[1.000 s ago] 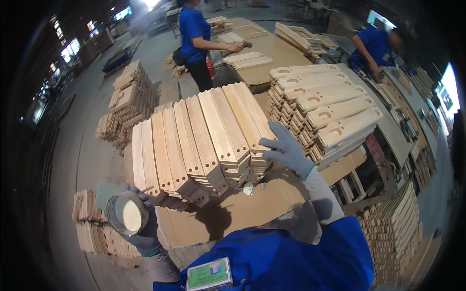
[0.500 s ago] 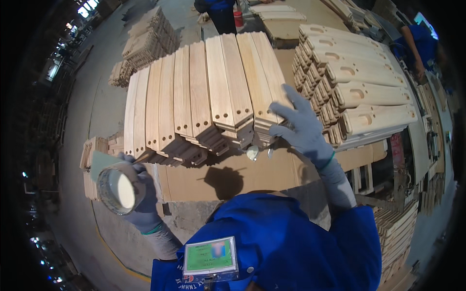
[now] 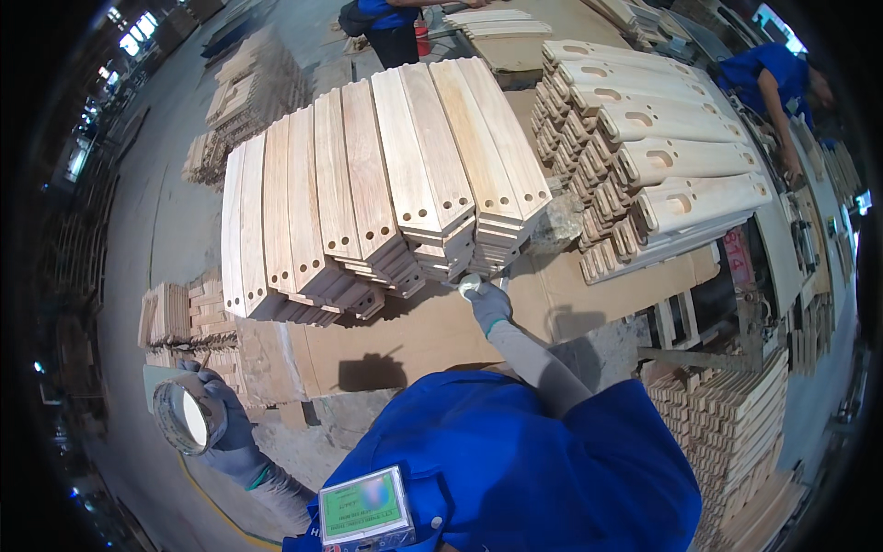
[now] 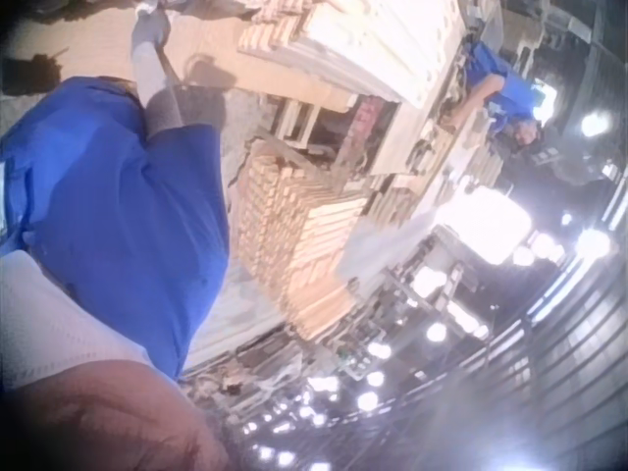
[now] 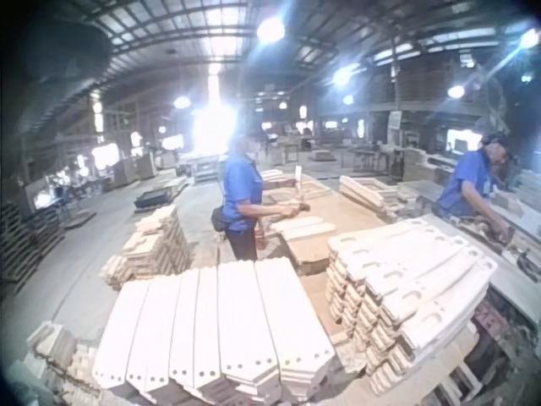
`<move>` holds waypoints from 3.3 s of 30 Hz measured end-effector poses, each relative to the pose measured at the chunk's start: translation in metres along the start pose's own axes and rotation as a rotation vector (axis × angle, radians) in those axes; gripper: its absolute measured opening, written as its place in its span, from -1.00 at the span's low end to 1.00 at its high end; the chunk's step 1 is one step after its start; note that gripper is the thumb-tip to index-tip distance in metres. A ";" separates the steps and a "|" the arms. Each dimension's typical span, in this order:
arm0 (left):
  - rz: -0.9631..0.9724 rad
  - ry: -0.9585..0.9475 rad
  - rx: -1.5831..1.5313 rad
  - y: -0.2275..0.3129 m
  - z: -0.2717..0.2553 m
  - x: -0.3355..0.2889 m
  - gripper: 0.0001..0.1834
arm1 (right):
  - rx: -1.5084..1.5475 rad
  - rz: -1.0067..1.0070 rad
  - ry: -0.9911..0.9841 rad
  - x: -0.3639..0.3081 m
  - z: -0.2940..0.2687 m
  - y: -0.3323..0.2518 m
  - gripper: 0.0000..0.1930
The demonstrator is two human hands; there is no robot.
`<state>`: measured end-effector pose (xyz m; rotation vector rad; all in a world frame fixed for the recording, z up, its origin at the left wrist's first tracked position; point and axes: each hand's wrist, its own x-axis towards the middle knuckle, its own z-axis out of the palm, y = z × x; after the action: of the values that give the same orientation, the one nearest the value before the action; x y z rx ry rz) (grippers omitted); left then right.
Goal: The person applies a white liquid to the edges and holes of stacked wooden pieces using a brush and a small container. They repeatedly dip the brush into the container and apply the liquid to multiple pieces in a factory setting.
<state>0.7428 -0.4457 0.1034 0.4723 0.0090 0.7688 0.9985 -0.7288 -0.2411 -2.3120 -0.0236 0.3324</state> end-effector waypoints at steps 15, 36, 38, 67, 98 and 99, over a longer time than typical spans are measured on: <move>-0.036 -0.053 -0.049 -0.018 -0.013 0.028 -0.32 | 1.303 -0.037 -0.165 -0.070 -0.246 -0.140 -0.74; 0.140 -0.050 0.197 0.006 -0.034 0.018 -0.38 | 0.884 -0.201 -0.065 -0.024 -0.282 -0.176 -0.72; 0.148 -0.038 0.202 0.007 -0.038 0.017 -0.38 | 0.781 -0.219 -0.012 -0.020 -0.282 -0.174 -0.72; 0.090 -0.049 0.079 0.009 -0.041 0.022 -0.35 | 0.237 -0.508 0.145 -0.028 -0.262 -0.206 -0.78; 0.090 -0.004 -0.061 0.015 -0.042 0.011 -0.26 | 0.073 -0.682 0.213 -0.031 -0.217 -0.239 -0.78; 0.078 -0.013 -0.075 0.015 -0.043 0.011 -0.27 | 0.101 -0.671 0.173 -0.035 -0.216 -0.244 -0.78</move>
<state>0.7337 -0.4114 0.0731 0.4077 -0.0502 0.8402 1.0387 -0.7177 0.0846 -2.0803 -0.6612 -0.2039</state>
